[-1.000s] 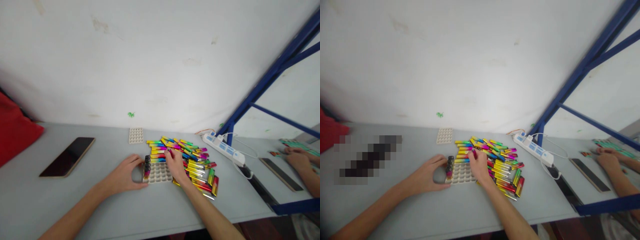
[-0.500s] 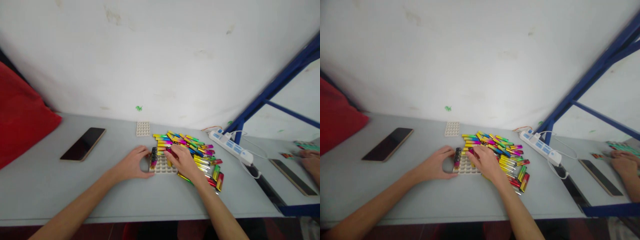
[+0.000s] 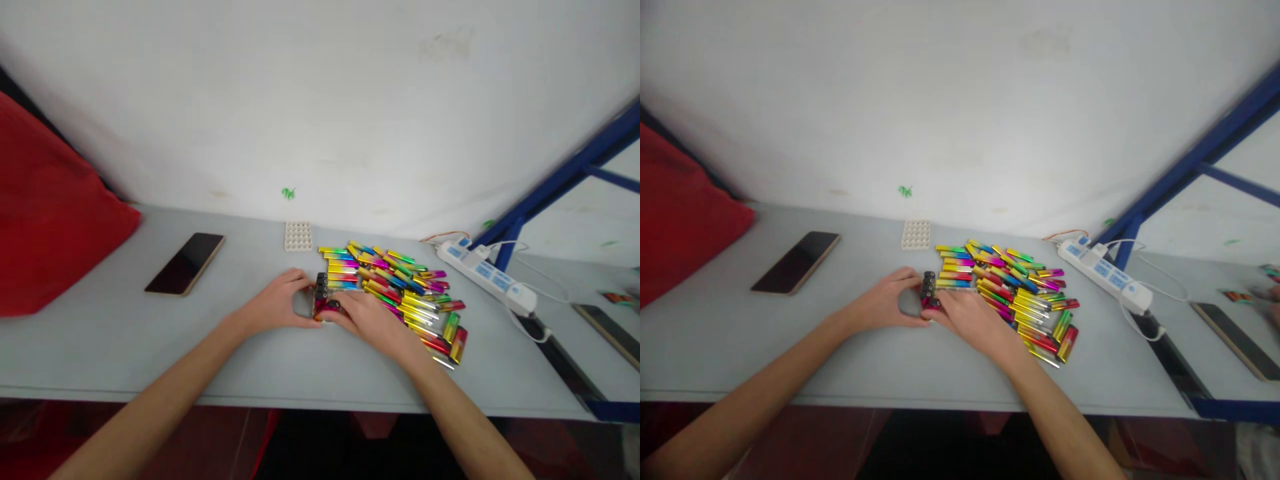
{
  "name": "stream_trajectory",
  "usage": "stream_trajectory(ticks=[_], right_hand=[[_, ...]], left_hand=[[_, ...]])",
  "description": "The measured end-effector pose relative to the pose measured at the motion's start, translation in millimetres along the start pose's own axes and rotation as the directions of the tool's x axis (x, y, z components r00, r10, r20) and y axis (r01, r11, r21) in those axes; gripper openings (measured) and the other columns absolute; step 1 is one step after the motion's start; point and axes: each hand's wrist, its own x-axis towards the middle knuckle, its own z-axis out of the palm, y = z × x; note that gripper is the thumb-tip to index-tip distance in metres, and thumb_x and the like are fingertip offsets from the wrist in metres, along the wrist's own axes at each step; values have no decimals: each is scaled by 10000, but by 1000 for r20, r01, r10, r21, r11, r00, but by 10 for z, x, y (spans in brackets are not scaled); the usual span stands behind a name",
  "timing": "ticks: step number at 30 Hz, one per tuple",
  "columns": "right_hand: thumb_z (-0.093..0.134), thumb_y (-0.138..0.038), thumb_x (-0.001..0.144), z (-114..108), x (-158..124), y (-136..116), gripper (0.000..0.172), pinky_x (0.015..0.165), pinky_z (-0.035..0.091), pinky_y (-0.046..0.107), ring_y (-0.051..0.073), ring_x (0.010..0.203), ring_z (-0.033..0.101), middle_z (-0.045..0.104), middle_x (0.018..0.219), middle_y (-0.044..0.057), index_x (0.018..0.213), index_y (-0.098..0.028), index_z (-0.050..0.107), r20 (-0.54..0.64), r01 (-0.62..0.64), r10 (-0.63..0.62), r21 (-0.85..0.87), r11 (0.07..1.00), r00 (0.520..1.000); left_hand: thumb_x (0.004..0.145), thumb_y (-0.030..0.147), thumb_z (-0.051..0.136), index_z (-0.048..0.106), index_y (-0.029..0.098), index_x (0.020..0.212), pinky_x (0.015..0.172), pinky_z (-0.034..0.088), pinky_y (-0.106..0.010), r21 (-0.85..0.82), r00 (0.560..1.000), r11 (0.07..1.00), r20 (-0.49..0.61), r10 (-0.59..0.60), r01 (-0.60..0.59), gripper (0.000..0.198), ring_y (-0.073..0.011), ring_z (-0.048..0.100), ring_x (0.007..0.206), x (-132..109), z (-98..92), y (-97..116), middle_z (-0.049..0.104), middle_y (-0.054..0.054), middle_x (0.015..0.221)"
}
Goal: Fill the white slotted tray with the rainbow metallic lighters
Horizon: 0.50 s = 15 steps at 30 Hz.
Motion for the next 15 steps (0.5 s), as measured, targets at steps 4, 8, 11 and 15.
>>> stream_trajectory(ticks=[4, 8, 11, 15], right_hand=[[596, -462, 1128, -30, 27, -120, 334, 823, 582, 383, 323, 978, 804, 820, 1060, 170, 1119, -146, 702, 38, -26, 32, -157, 987, 999], [525, -488, 1150, -69, 26, -229, 385, 805, 560, 362, 322, 965, 807, 816, 1030, 179, 1150, -142, 693, 84, -48, 72, -264, 963, 994], [518, -468, 1156, -114, 24, -286, 364, 826, 547, 346, 315, 1008, 806, 822, 1050, 166, 1159, -149, 692, 151, -19, 64, -279, 960, 986], [478, -464, 1170, -148, 60, -413, 382, 797, 532, 346, 318, 975, 811, 831, 1038, 163, 1189, -160, 709, 163, -62, 120, -326, 943, 979]], left_hand=[[726, 652, 933, 736, 205, 1106, 993, 568, -410, 0, 1000, 1000, 7, 5, -5, 618, -292, 681, 1059, 6, -2, -16, 710, -68, 1102], [763, 617, 912, 735, 196, 1111, 985, 567, -411, 11, 1000, 1000, 11, 16, -16, 575, -290, 679, 1038, 7, -9, -7, 702, -69, 1075], [758, 617, 912, 733, 205, 1085, 977, 570, -407, 19, 1000, 1000, 6, 13, -13, 556, -288, 680, 1025, 10, -21, 9, 698, -62, 1059], [755, 596, 901, 710, 205, 1028, 949, 578, -409, 24, 1000, 1000, 23, 17, -18, 514, -282, 678, 988, 11, -29, 19, 693, -63, 1038]])
